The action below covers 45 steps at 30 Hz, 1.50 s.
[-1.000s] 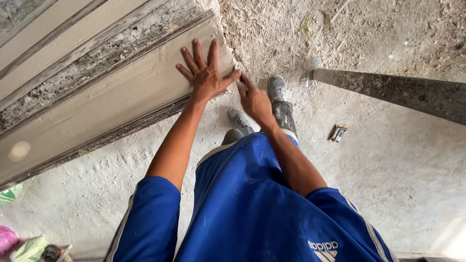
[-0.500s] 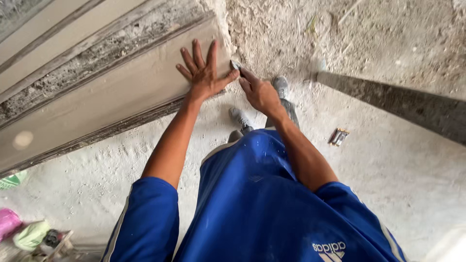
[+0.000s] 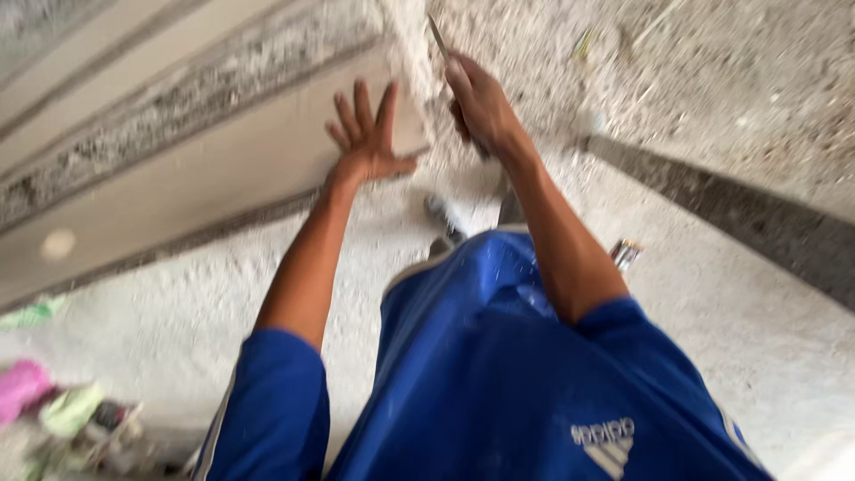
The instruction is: The person holds a small scraper and first works on its blade, then scrapes dried residue out of the grooves of long wooden moldings laid on the workshop floor, running the scraper along the profiles section by section while steadying the boards with the other hand.
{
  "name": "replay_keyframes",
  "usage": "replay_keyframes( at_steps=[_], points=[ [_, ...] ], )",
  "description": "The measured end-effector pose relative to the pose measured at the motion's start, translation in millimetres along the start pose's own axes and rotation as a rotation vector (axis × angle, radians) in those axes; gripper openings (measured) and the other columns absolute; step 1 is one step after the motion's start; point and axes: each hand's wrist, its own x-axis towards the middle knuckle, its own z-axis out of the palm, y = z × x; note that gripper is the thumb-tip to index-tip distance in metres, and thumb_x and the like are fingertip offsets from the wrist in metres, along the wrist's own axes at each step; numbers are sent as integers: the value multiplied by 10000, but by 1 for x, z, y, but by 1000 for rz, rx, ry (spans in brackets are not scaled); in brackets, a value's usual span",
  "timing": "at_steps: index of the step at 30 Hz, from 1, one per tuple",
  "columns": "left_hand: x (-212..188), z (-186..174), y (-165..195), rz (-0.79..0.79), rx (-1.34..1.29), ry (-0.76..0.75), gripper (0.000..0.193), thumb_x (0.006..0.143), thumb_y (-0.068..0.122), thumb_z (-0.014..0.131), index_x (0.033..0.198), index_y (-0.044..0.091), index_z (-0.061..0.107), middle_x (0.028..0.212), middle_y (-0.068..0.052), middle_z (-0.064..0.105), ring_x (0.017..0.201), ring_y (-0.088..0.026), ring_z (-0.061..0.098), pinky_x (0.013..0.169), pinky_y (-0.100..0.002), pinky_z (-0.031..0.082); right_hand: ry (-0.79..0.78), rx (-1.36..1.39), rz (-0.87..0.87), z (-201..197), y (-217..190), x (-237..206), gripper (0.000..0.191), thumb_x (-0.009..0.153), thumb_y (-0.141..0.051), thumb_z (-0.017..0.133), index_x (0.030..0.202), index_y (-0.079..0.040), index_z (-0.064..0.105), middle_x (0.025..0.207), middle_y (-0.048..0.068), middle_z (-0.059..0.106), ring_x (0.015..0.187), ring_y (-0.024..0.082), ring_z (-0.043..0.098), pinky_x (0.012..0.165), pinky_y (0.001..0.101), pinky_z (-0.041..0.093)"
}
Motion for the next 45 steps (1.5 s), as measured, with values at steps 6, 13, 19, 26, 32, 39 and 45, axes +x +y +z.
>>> replay_keyframes(
  at_steps=[6, 13, 19, 26, 32, 39, 45],
  points=[
    [-3, -7, 5, -19, -27, -95, 1491, 687, 451, 941, 1639, 345, -202, 1637, -249, -371, 1432, -574, -378, 1078, -842, -137, -46, -13, 195, 6, 37, -47, 582, 1079, -459, 434, 1533, -95, 444, 718, 9, 557, 499, 116, 518, 429, 294, 460],
    [-5, -12, 9, -94, -59, -132, 1525, 655, 393, 958, 1591, 358, -246, 1612, -218, -403, 1405, -518, -424, 1081, -811, -198, 203, 397, 164, 75, 125, -37, 405, 1085, -467, 413, 1054, -67, 468, 657, 62, 541, 410, 150, 513, 353, 327, 432],
    [-4, -8, 7, -67, -27, -110, 1476, 683, 351, 908, 1636, 341, -219, 1640, -224, -379, 1421, -535, -405, 1083, -822, -170, 60, 372, 369, 91, 119, -50, 421, 1120, -436, 374, 1002, -56, 512, 600, 46, 551, 414, 151, 524, 367, 343, 472],
    [-12, 2, -6, 51, -48, 19, 1370, 723, 407, 867, 1657, 282, -129, 1685, -229, -271, 1474, -568, -308, 1105, -838, -109, 256, 204, 0, 99, 136, -47, 524, 1243, -384, 333, 957, 15, 518, 631, 135, 539, 451, 204, 513, 395, 369, 425],
    [6, 14, -31, 72, -306, 250, 1260, 796, 337, 784, 1693, 158, -82, 1772, -159, -149, 1606, -404, -192, 1224, -746, -114, 140, 3, 489, 78, 112, -81, 304, 1080, -297, 356, 1298, -102, 437, 754, 178, 672, 447, 225, 605, 391, 389, 516],
    [-52, 21, -121, -258, -380, 510, 1150, 885, 510, 751, 1655, 65, 22, 1722, -183, -98, 1575, -373, -158, 1224, -661, -79, -69, -1359, -83, 96, 76, -72, 446, 1120, -197, 373, 1559, -183, 294, 885, 139, 631, 474, 151, 522, 314, 312, 440],
    [-79, 1, -146, -142, -306, 314, 1129, 835, 486, 695, 1672, 102, 41, 1744, -145, -94, 1595, -350, -149, 1270, -612, -14, -164, -1975, -115, 84, 85, -41, 680, 1052, -139, 440, 1645, -154, 108, 681, 42, 498, 445, 95, 436, 271, 232, 383]
  ],
)
